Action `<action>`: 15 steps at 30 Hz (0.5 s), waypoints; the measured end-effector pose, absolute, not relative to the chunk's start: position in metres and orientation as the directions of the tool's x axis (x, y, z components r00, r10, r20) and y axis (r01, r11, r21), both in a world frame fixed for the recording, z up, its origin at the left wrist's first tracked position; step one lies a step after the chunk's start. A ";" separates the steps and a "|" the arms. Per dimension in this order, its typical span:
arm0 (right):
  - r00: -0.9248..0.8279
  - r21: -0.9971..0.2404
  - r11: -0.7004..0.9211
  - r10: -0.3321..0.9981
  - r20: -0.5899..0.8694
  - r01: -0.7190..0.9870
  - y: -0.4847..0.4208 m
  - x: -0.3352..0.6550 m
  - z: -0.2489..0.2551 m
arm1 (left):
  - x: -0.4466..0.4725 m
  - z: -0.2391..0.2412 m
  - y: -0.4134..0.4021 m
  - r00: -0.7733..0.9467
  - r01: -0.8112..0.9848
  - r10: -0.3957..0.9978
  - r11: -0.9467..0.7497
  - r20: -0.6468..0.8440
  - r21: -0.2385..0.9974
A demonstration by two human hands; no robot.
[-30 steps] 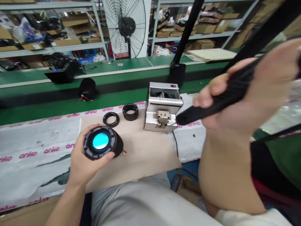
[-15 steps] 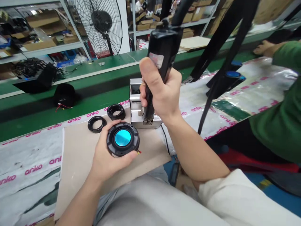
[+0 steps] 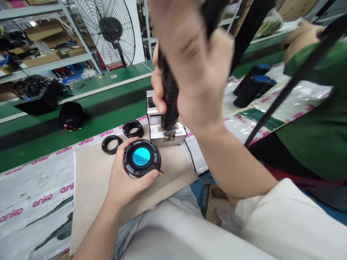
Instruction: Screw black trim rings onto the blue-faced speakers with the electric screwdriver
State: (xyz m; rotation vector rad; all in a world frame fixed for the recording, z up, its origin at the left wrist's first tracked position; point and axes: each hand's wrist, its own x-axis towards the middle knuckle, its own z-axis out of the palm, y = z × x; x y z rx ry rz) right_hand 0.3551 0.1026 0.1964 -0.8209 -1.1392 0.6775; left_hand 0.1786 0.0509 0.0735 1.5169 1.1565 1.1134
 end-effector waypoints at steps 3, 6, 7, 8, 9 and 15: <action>0.192 -0.881 0.473 0.861 0.470 0.038 0.117 0.363 0.171 | 0.179 0.075 0.051 0.151 0.170 0.980 -0.155 0.130 0.973; 0.159 -0.925 0.355 0.914 0.374 0.137 0.123 0.370 0.157 | 0.180 0.074 0.052 0.156 0.162 0.980 -0.149 0.124 0.975; 0.179 -0.928 0.344 0.913 0.366 0.141 0.124 0.370 0.155 | 0.180 0.074 0.052 0.155 0.162 0.981 -0.141 0.116 0.977; 0.200 -0.929 0.350 0.908 0.369 0.125 0.124 0.369 0.154 | 0.180 0.075 0.052 0.153 0.165 0.982 -0.133 0.108 0.977; 0.222 -0.927 0.363 0.900 0.376 0.096 0.124 0.368 0.154 | 0.180 0.075 0.052 0.150 0.169 0.984 -0.126 0.101 0.978; 0.244 -0.940 0.335 0.918 0.311 -0.060 0.122 0.362 0.146 | 0.179 0.074 0.051 0.161 0.165 0.981 -0.134 0.107 0.977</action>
